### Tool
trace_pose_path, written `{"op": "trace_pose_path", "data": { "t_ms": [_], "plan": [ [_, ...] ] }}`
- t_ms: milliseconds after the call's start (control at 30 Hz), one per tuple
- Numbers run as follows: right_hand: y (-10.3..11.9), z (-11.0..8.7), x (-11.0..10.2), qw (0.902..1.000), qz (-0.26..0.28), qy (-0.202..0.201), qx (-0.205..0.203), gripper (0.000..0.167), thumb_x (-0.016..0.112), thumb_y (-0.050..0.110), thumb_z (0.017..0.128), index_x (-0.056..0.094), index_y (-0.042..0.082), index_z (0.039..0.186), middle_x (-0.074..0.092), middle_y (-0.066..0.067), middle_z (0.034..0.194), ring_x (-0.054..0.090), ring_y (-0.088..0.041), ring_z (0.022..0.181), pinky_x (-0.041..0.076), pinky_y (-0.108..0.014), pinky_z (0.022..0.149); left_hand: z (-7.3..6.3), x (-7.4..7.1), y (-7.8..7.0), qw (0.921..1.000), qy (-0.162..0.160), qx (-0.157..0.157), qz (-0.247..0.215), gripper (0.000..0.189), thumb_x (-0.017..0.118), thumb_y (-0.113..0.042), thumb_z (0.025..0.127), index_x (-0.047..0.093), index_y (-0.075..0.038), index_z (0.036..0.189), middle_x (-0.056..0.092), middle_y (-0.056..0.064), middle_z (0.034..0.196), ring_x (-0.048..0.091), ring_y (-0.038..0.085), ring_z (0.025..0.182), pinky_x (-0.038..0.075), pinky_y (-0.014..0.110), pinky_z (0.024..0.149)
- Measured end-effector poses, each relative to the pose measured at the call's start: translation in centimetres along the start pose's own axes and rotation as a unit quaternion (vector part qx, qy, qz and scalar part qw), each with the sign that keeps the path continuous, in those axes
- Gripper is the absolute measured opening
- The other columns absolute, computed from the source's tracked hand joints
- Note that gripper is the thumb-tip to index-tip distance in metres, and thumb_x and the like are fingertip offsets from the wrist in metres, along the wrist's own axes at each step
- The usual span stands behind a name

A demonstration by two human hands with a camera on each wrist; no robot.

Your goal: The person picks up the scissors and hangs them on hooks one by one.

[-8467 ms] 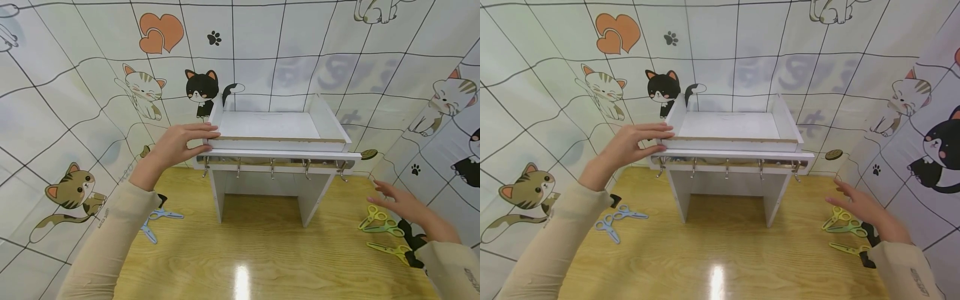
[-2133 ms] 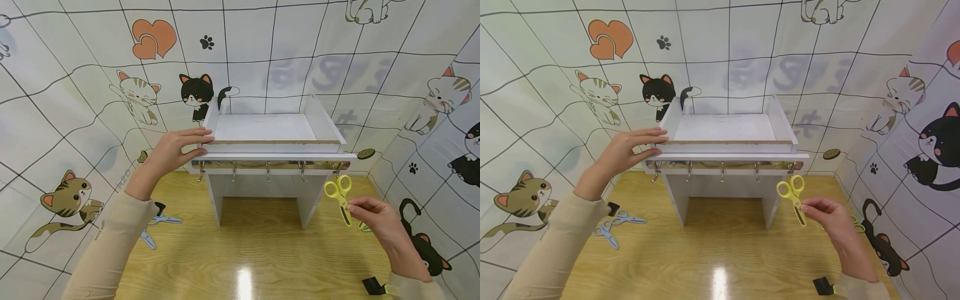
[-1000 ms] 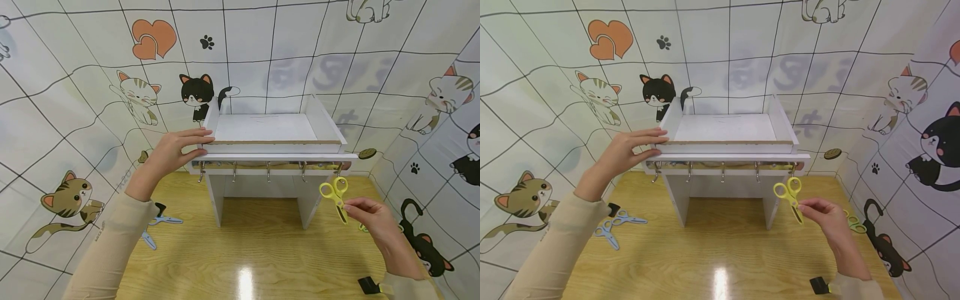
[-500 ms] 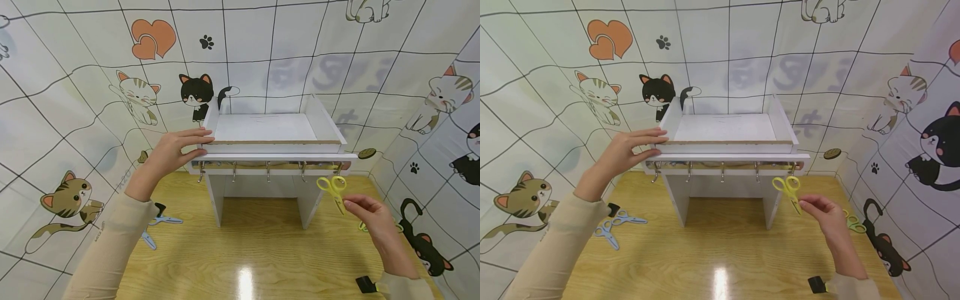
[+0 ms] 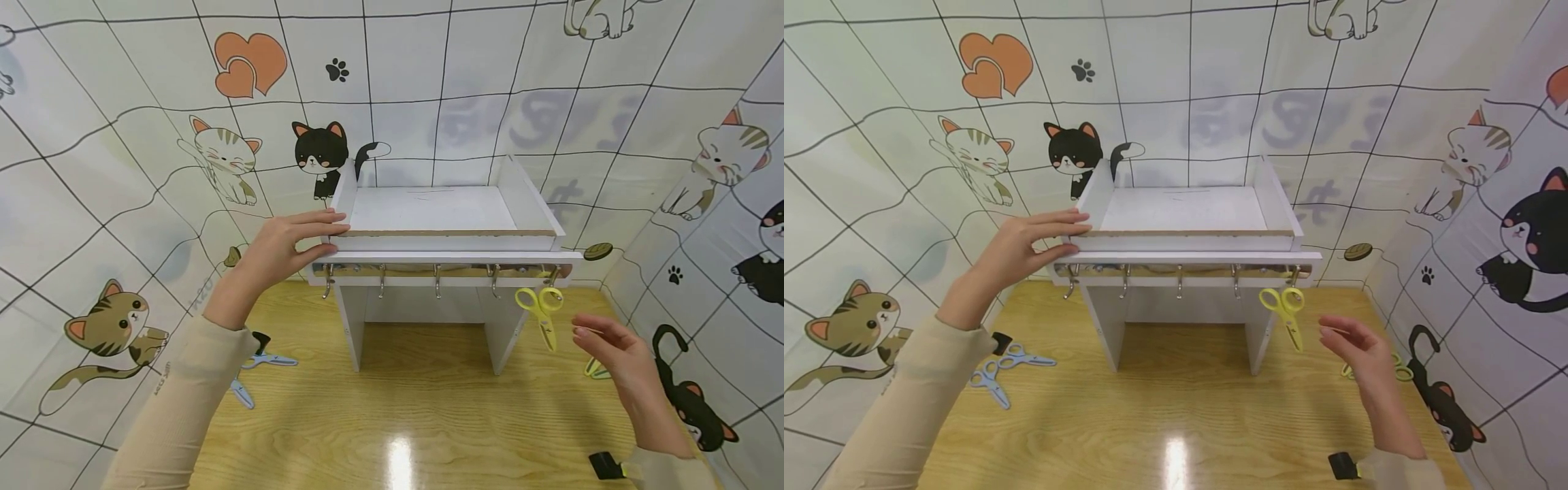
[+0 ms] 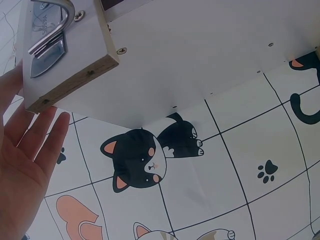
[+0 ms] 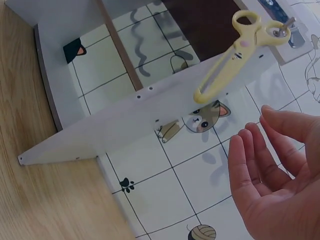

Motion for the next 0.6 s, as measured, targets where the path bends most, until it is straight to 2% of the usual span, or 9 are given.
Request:
{"op": "trace_pose_path", "data": {
  "t_ms": [133,333,600],
  "plan": [
    [-0.3,0.0,-0.7,0.9998,0.016,-0.006,0.010,0.029,0.059,-0.003,0.097,0.068,0.008,0.122,0.070,0.011,0.114,0.070,-0.002,0.098,0.058,-0.017,0.082,0.0,0.0,0.1,1.0000,0.003,-0.007,0.003,0.041,0.078,-0.013,0.086,0.071,-0.017,0.127,0.066,0.005,0.135,0.061,0.028,0.128,0.052,0.047,0.102],
    [-1.2,-0.1,-2.4,0.9981,0.014,-0.039,0.046,0.027,0.064,0.004,0.096,0.069,0.010,0.121,0.069,0.014,0.112,0.070,0.000,0.097,0.058,-0.018,0.080,0.0,0.1,0.1,1.0000,0.000,0.001,0.003,0.040,0.077,-0.013,0.086,0.071,-0.016,0.126,0.067,0.006,0.134,0.062,0.028,0.127,0.053,0.047,0.099],
    [-2.3,-0.1,-6.0,0.9959,0.026,-0.059,0.064,0.026,0.064,0.003,0.096,0.072,0.016,0.117,0.072,0.015,0.107,0.071,0.000,0.093,0.059,-0.018,0.076,0.1,0.2,0.1,1.0000,-0.004,0.008,0.002,0.040,0.078,-0.012,0.086,0.071,-0.015,0.125,0.067,0.007,0.133,0.062,0.028,0.126,0.054,0.046,0.098]
  ]
}}
Point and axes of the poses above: each hand's wrist, its own z-axis towards the middle knuckle, its own x-axis out of the palm, y = z × x, the point moved 5 cm from there along z, towards the middle knuckle
